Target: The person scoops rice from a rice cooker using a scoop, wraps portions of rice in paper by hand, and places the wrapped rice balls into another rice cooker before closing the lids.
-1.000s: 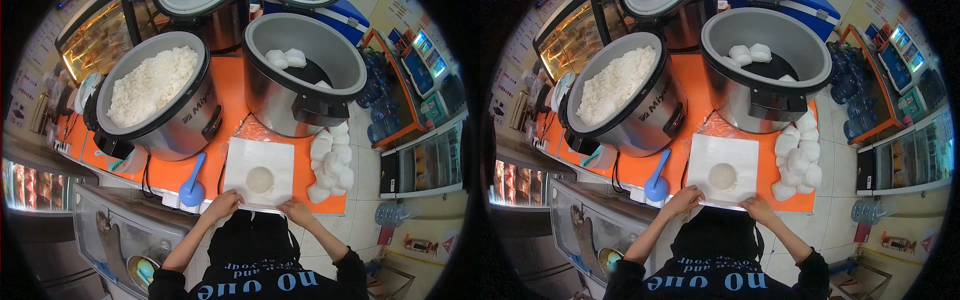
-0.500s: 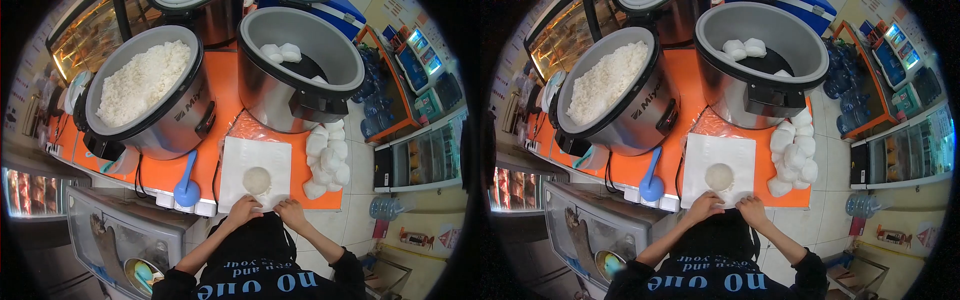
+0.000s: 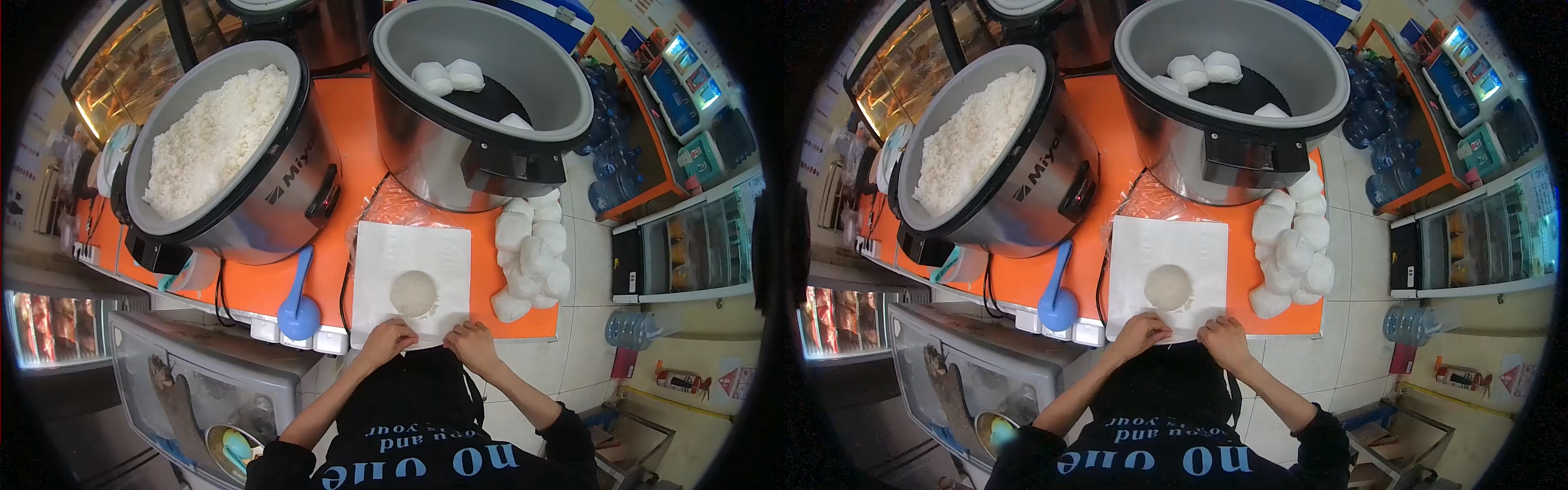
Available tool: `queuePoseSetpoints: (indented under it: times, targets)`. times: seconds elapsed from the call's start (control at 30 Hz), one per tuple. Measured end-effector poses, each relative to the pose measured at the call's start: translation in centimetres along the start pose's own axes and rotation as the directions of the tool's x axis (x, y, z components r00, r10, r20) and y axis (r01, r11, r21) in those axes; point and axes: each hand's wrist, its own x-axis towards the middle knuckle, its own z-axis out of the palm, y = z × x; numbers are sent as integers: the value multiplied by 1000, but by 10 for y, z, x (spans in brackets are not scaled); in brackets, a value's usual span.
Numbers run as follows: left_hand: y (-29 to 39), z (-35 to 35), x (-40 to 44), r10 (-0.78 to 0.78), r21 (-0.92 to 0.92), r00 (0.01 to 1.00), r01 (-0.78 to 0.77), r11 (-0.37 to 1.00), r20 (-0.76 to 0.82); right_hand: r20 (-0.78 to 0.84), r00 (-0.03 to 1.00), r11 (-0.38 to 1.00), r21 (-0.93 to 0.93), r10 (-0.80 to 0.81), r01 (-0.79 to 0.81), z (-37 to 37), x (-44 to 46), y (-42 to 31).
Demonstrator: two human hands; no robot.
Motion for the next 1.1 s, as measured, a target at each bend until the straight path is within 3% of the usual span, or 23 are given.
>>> queuePoseSetpoints:
  times: [0.1,0.2,0.23,0.3,0.33,0.4,0.43,0.47,0.5,0.53,0.57,0.6,0.63,0.7,0.73,0.8,0.83,0.93,0.97,1.0,1.03,1.07,1.1]
  targets:
    - [9,0,4,98,164,993,-87,983,-60,-111,993,995,96,34,-23,-20,12,-9]
    - [60,-31,-1,266,418,904,-111,902,-335,-276,947,949,306,166,-77,-15,20,-6]
    - [42,-35,-10,165,344,935,-51,938,-312,-320,920,917,389,227,-91,-5,20,-3]
    - [-16,-53,-28,-17,214,967,73,974,-254,-210,967,855,518,145,-16,24,-8,32]
    - [-22,-64,-16,-47,31,947,59,998,-316,-167,982,818,575,91,22,31,-8,48]
    - [-27,-73,-8,-172,-355,908,28,934,-381,-112,907,465,880,405,-99,19,14,51]
    - [-27,-70,0,-257,-307,845,117,945,-470,-25,844,239,963,536,-123,12,23,52]
    - [-25,-61,18,-319,-263,765,201,944,-559,4,759,260,938,651,-228,22,36,54]
    - [-26,-52,36,-363,-228,672,285,931,-645,-53,729,286,937,683,-200,26,44,50]
    - [-27,-41,42,-154,12,662,240,971,-734,-115,695,316,934,710,-168,30,51,45]
    - [-29,-31,40,36,302,699,261,917,-714,-173,659,346,927,732,-141,35,57,43]
    - [-22,-26,40,-102,292,770,356,888,-629,-211,659,411,897,722,-163,48,59,44]
    - [-15,-23,33,-252,293,813,450,844,-525,-298,710,596,775,638,-210,45,59,40]
    - [-2,-23,11,-86,442,763,458,772,-641,-399,809,866,435,430,-246,33,52,24]
    - [4,-25,5,16,504,723,466,727,-691,-548,801,970,153,241,-188,11,55,16]
    - [12,-29,-20,-354,135,734,514,847,-580,-420,822,910,322,385,-261,-18,53,2]
    - [16,-28,-35,-524,-62,725,559,827,-447,-321,830,859,405,455,-314,-21,47,-6]
    - [16,-20,-11,-692,-319,522,632,707,-498,-162,894,780,568,419,-263,15,55,13]
    - [10,-20,-11,-657,-366,558,551,750,-507,-124,899,748,608,421,-266,27,56,25]
    - [4,-16,-13,-618,-414,588,459,786,-522,-59,908,616,753,414,-232,25,59,35]
    - [-4,-11,-14,-582,-457,612,369,809,-535,29,903,551,783,428,-287,23,65,49]
    - [-10,-12,-6,-386,-412,698,142,900,-603,124,889,476,808,441,-348,11,77,54]
    - [-7,-25,9,-317,-284,739,177,942,-594,222,867,395,820,446,-414,1,92,58]
